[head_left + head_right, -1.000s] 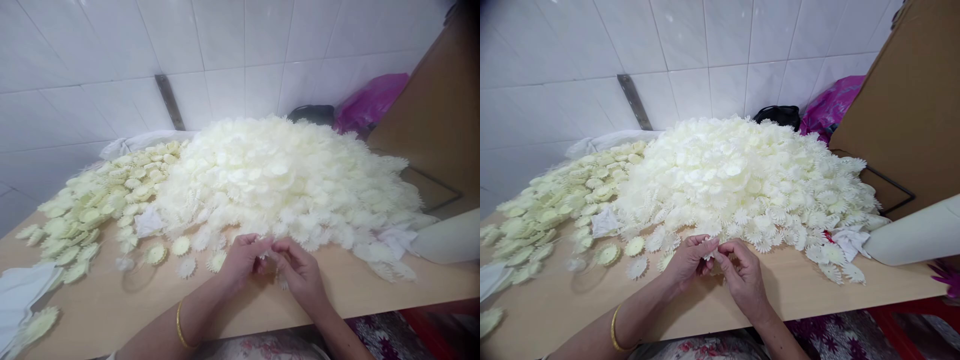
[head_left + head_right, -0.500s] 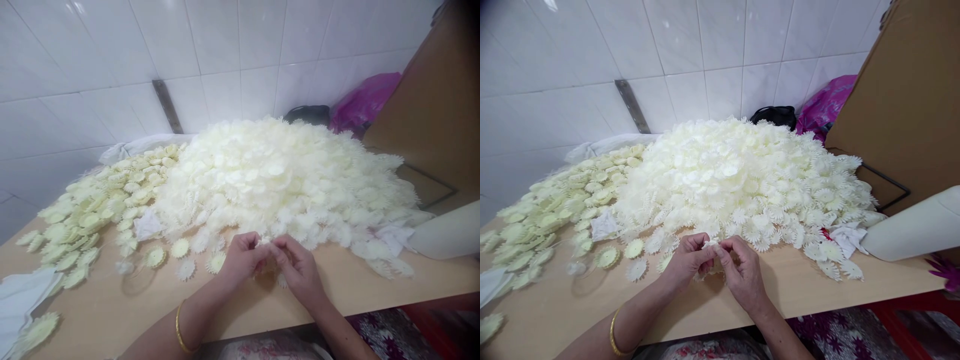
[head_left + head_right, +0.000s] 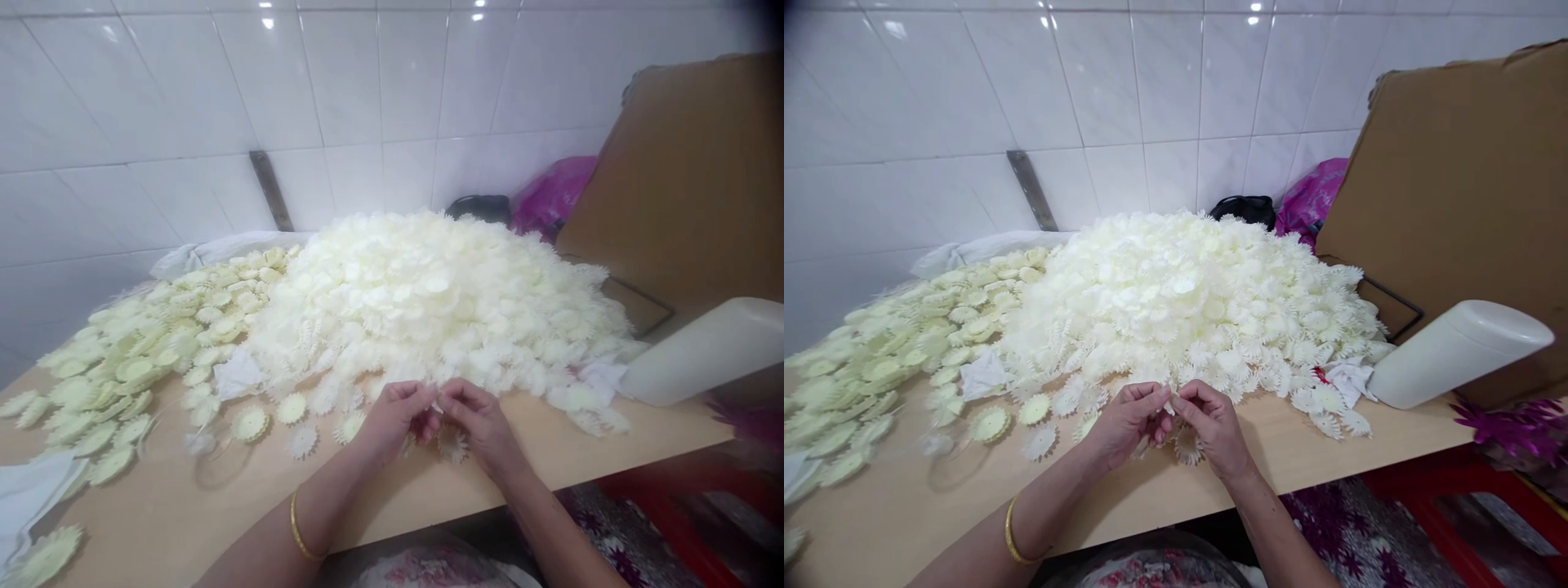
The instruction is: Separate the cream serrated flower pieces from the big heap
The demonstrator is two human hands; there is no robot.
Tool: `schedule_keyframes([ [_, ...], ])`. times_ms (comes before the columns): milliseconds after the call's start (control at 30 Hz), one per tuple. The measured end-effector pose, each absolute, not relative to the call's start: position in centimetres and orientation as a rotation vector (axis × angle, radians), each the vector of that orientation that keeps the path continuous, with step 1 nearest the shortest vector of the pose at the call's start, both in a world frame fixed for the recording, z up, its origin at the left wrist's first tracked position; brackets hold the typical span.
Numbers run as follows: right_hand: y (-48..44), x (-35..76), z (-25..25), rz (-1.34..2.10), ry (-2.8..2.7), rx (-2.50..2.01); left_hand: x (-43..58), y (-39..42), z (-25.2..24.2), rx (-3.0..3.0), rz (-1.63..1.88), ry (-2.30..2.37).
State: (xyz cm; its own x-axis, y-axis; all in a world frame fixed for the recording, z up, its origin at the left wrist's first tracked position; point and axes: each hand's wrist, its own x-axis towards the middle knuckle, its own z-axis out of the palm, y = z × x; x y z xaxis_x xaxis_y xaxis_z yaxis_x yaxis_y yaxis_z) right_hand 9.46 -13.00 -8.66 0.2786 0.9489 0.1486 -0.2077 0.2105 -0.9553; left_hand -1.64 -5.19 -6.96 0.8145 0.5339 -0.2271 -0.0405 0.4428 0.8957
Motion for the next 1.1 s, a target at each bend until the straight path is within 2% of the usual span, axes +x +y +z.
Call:
schedule_keyframes([
  [300,-12.7,10.2,-10.2,0.569,-0.697,-1.250,-1.2,-5.2,-7.4,1.257,0.346,0.570],
  [467,-12.5,11.5,-10.6,0.383,-0.462,-1.191,-1.5,-4.9,-7.4,1.230,0.393,0.620],
  [700,-13.1,11.3,-9.7,0.303,-0.750,-1.442,-1.6,-4.6,-7.5,1.294,0.529,0.652],
  [1100,-13.6,11.1,-9.9,0.123,-0.752,-1.513,-1.6,-4.8,-7.3,1.307,0.536,0.655],
])
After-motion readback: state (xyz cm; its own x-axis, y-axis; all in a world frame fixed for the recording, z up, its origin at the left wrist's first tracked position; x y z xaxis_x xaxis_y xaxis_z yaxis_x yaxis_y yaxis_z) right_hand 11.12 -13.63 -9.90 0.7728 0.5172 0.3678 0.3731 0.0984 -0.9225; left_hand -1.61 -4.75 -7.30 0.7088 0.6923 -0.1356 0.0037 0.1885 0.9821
